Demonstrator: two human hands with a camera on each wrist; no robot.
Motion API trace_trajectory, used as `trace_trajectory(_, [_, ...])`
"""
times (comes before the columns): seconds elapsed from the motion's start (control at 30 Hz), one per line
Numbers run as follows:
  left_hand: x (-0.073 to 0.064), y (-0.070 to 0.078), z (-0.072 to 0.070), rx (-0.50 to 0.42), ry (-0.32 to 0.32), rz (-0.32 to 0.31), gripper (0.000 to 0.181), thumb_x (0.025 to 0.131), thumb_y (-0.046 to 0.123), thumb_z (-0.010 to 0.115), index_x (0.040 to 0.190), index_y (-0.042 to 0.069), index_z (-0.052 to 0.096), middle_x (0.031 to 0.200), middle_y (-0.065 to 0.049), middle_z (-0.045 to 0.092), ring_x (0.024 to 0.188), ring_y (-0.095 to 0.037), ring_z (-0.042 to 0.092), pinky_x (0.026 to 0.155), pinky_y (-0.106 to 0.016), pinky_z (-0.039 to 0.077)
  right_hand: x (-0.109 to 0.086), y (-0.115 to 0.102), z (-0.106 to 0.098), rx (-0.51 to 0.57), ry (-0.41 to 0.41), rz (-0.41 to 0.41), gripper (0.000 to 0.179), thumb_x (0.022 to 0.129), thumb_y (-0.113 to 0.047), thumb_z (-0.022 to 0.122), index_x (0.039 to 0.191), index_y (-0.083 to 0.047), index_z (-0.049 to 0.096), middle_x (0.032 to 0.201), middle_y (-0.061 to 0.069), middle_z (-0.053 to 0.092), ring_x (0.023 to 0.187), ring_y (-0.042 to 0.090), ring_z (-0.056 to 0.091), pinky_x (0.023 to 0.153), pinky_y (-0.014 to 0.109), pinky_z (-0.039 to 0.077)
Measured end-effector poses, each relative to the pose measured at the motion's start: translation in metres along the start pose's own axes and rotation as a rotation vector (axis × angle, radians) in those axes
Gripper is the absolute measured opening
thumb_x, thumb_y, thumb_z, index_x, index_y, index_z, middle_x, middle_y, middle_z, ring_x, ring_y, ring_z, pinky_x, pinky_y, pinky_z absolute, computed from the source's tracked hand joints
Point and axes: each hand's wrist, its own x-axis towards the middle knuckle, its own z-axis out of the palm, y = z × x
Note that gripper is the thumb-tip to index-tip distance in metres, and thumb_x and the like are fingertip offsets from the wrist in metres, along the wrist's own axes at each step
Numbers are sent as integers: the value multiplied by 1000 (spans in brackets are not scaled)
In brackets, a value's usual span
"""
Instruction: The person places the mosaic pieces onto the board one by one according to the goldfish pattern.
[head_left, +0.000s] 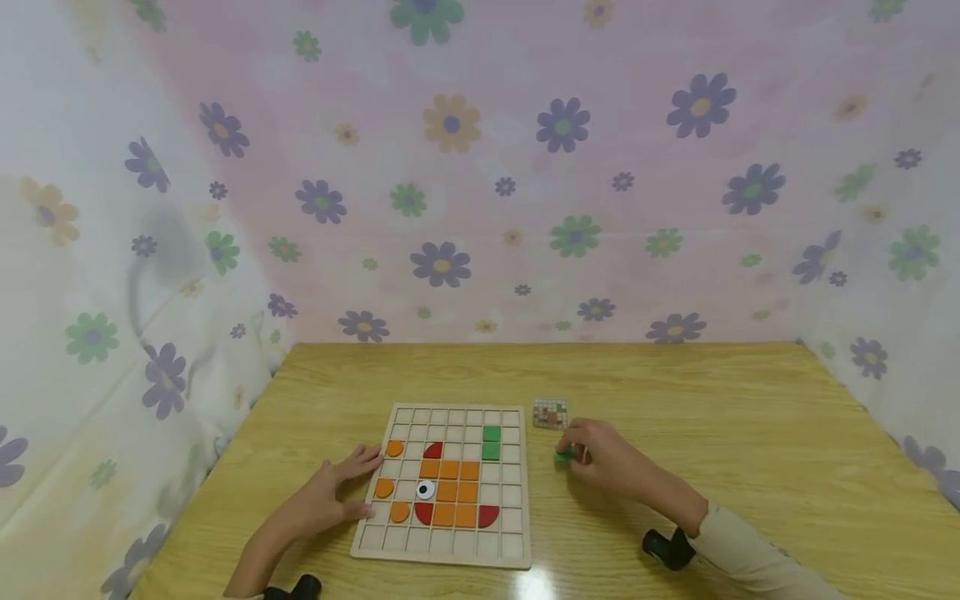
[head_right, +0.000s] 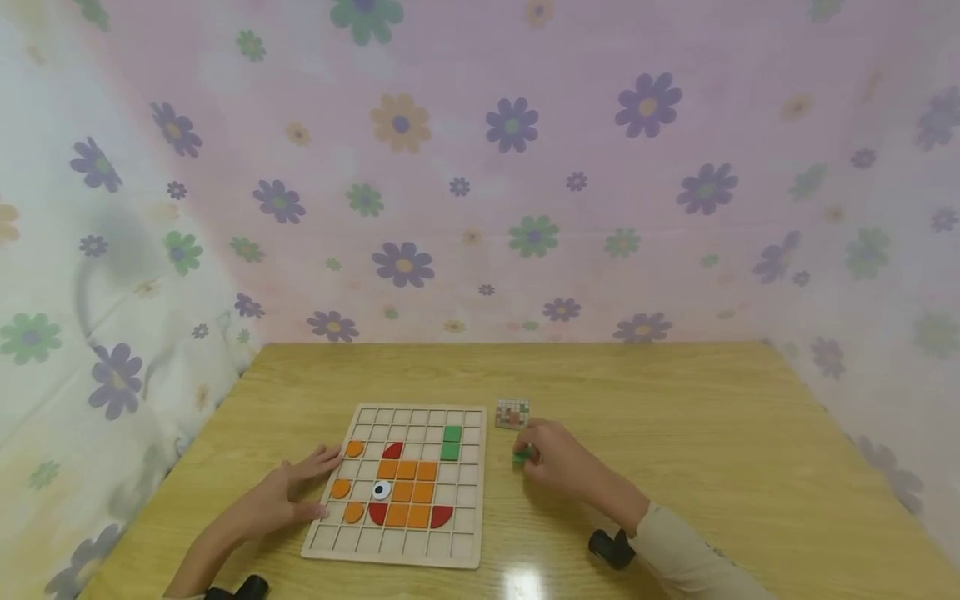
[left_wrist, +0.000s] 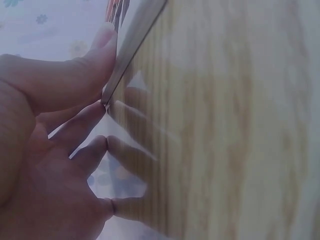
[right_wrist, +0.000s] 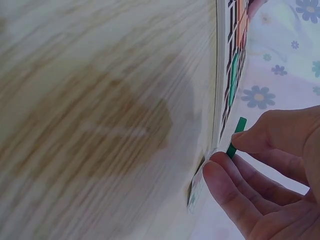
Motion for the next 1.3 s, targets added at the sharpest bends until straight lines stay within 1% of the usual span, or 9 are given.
trace_trajectory(0.13, [1,1,0,-3,-8,5,76,88,22,82,152,-2,49,163,-29,33,152,-57,14,110,-84,-7,5,-1,3,-6,2,-10,17,85,10,67,97,2,76,92,10,68,69,0,52,57,19,50])
trace_trajectory(0.23, [3,1,-1,7,-6,9,75,88,21,81,152,-2,49,163,-29,34,153,-56,15,111,-84,-7,9,-2,4,-1,5,-17,17,85,11,67,96,1,77,112,27,71,68,-2,51,56,19,50])
trace_trajectory(0.3, [4,1,-1,9,-4,12,74,88,21,81,152,-2,50,163,-28,34,153,-56,15,111,-84,-7,11,-2,5,2,6,-23,19,84,13,66,95,1,77,125,38,65,67,0,54,56,18,50])
trace_trajectory(0.37, [4,1,-2,8,-3,11,74,88,20,81,152,-2,50,163,-27,34,153,-55,16,110,-84,-7,14,-2,7,2,9,-31,20,83,13,65,94,1,77,131,42,60,67,5,60,56,18,51])
trace_trajectory(0.43, [5,1,-2,6,-5,10,74,88,20,82,152,-2,50,163,-27,35,153,-55,16,110,-84,-7,19,-2,9,-3,9,-37,20,83,13,65,94,0,77,120,37,68,73,14,66,57,18,51])
trace_trajectory(0.57, [4,1,-2,-1,-12,5,75,88,20,81,152,-1,49,164,-27,34,154,-55,15,111,-84,-8,26,-4,13,-15,9,-54,20,84,12,67,95,0,77,106,27,73,81,27,71,59,19,52])
trace_trajectory(0.7, [4,1,-2,-2,-13,3,75,89,23,81,153,-1,49,164,-27,33,154,-54,15,112,-83,-8,31,-9,15,-16,7,-73,18,84,11,68,95,0,77,96,16,73,74,16,67,59,19,53])
trace_trajectory(0.83, [4,0,-2,3,-11,2,75,90,23,80,153,0,48,164,-26,33,154,-54,16,112,-83,-8,35,-12,17,2,7,-79,16,84,10,70,95,1,77,87,8,66,69,5,56,58,19,51])
trace_trajectory(1.3, [2,-2,-3,12,-6,-2,74,90,22,80,153,0,48,164,-26,33,154,-53,17,112,-83,-7,51,-11,35,13,14,-86,17,81,11,69,91,1,78,86,5,68,70,2,52,61,19,49])
